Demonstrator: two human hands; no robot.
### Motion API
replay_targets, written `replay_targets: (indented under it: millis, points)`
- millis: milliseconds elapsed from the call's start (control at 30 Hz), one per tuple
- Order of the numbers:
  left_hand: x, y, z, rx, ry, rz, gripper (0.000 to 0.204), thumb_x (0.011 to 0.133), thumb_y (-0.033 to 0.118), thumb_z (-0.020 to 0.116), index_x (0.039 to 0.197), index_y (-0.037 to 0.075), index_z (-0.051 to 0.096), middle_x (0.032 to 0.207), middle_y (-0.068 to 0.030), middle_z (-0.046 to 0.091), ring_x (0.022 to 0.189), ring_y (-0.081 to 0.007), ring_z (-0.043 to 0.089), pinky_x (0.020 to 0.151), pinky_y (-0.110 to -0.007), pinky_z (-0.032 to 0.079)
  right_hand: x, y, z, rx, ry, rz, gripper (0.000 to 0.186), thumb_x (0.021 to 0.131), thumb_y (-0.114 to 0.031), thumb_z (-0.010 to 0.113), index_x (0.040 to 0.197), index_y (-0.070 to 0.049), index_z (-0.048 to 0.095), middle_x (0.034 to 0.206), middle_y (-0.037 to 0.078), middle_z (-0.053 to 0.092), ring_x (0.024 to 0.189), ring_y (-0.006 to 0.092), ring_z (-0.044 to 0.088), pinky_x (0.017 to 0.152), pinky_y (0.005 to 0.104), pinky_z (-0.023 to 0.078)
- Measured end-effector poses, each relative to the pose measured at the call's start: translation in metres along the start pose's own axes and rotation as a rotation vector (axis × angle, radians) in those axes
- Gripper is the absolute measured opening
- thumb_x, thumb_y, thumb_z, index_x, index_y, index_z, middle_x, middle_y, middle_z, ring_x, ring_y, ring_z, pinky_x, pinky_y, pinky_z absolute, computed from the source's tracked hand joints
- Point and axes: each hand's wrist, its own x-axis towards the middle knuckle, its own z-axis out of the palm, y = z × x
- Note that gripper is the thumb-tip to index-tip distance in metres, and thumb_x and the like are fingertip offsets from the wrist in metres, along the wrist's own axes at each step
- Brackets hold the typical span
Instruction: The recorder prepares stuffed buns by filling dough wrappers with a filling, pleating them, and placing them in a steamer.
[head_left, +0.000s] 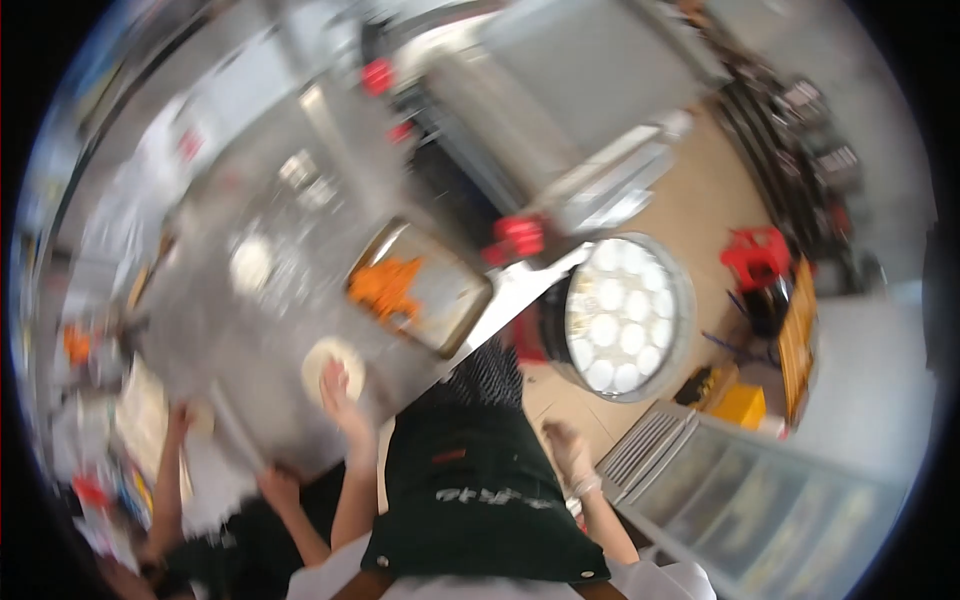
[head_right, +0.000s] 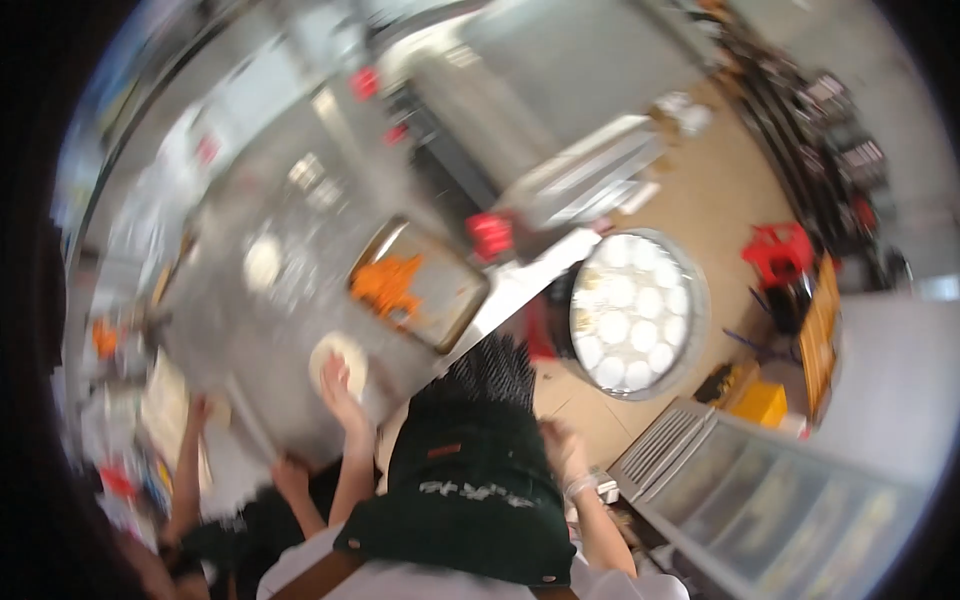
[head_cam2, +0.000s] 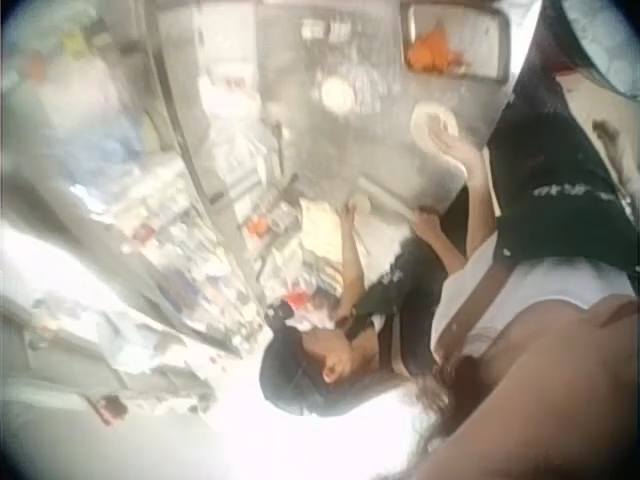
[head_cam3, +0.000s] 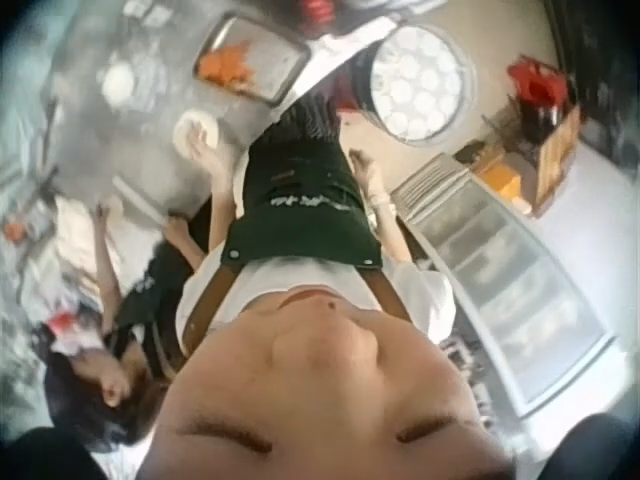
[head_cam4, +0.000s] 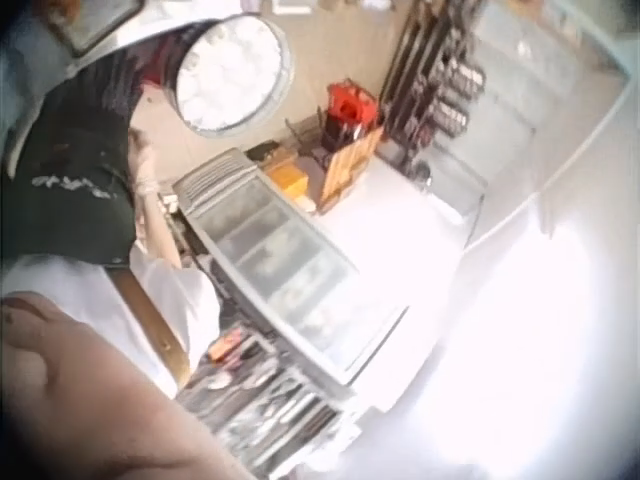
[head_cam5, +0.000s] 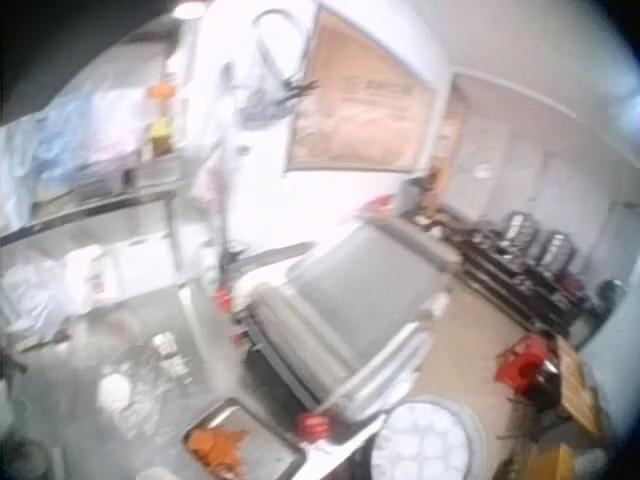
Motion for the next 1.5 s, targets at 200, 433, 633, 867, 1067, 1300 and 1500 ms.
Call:
replay_targets:
  millis: [200,433,633,867,1067,1300,1500]
  points:
    - [-0.12,0.026,0.074,0.09,-0.595,-0.063,0.039,0.105,0.025,0.037,0.127,-0.002,0.054,0.117,-0.0127,0.059,0.11,-0.0222,0.057,0.099,-0.035,0.043,-0.096,0.056,-0.015,0.145,0.223,0.149,0.025,0.087,-0.009,0.064,0.112,-0.002,0.066,0.098,0.021,0.068,0.093,0.0356,0.067,0.083,0.0403,0.053]
    - [-0.219,-0.004,0.18,0.208,-1.0,0.135,0.033,0.104,0.02,0.041,0.123,-0.003,0.056,0.109,-0.0098,0.061,0.098,-0.0177,0.059,0.087,-0.031,0.048,-0.177,0.168,-0.074,0.169,0.387,0.438,0.041,0.086,-0.011,0.064,0.126,-0.004,0.058,0.097,0.02,0.069,0.092,0.0364,0.067,0.082,0.0416,0.053]
    - [-0.316,-0.086,0.29,0.433,-1.113,-0.209,0.03,0.101,0.016,0.048,0.123,-0.001,0.058,0.1,-0.0066,0.064,0.09,-0.0115,0.06,0.083,-0.026,0.05,-0.242,0.294,-0.16,0.339,0.574,0.691,0.047,0.089,-0.018,0.062,0.132,-0.003,0.053,0.098,0.017,0.07,0.091,0.0286,0.069,0.081,0.0371,0.053]
    - [-0.417,-0.1,0.395,1.008,-1.8,0.437,0.043,0.094,0.028,0.056,0.126,0.0,0.058,0.113,-0.0201,0.066,0.105,-0.0329,0.063,0.092,-0.038,0.048,-0.241,0.413,-0.24,0.669,0.709,0.781,0.04,0.092,-0.014,0.059,0.126,0.006,0.056,0.091,0.01,0.07,0.077,0.014,0.067,0.066,0.0265,0.052]
    - [-0.435,-0.117,0.504,1.079,-1.578,0.504,0.04,0.089,0.029,0.059,0.121,0.006,0.062,0.107,-0.0193,0.067,0.1,-0.0366,0.064,0.088,-0.043,0.05,-0.142,0.455,-0.355,0.857,0.536,0.596,0.043,0.093,-0.014,0.059,0.132,0.004,0.052,0.095,0.008,0.069,0.076,0.0116,0.065,0.065,0.0247,0.05]
    - [-0.533,-0.132,0.769,1.177,-1.575,0.848,0.039,0.09,0.035,0.056,0.119,0.011,0.063,0.103,-0.022,0.067,0.098,-0.0396,0.064,0.084,-0.049,0.051,-0.031,0.531,-0.55,0.618,0.596,0.662,0.043,0.091,-0.017,0.061,0.128,0.003,0.056,0.082,0.007,0.068,0.072,0.012,0.062,0.067,0.0272,0.051]
    - [-0.672,-0.09,1.035,0.682,-1.895,0.818,0.043,0.094,0.03,0.055,0.132,0.009,0.055,0.118,-0.0227,0.063,0.11,-0.0393,0.06,0.095,-0.046,0.049,0.065,0.591,-0.689,0.511,0.605,0.612,0.04,0.09,-0.016,0.059,0.126,0.001,0.058,0.093,0.015,0.07,0.08,0.0214,0.068,0.076,0.0326,0.053]
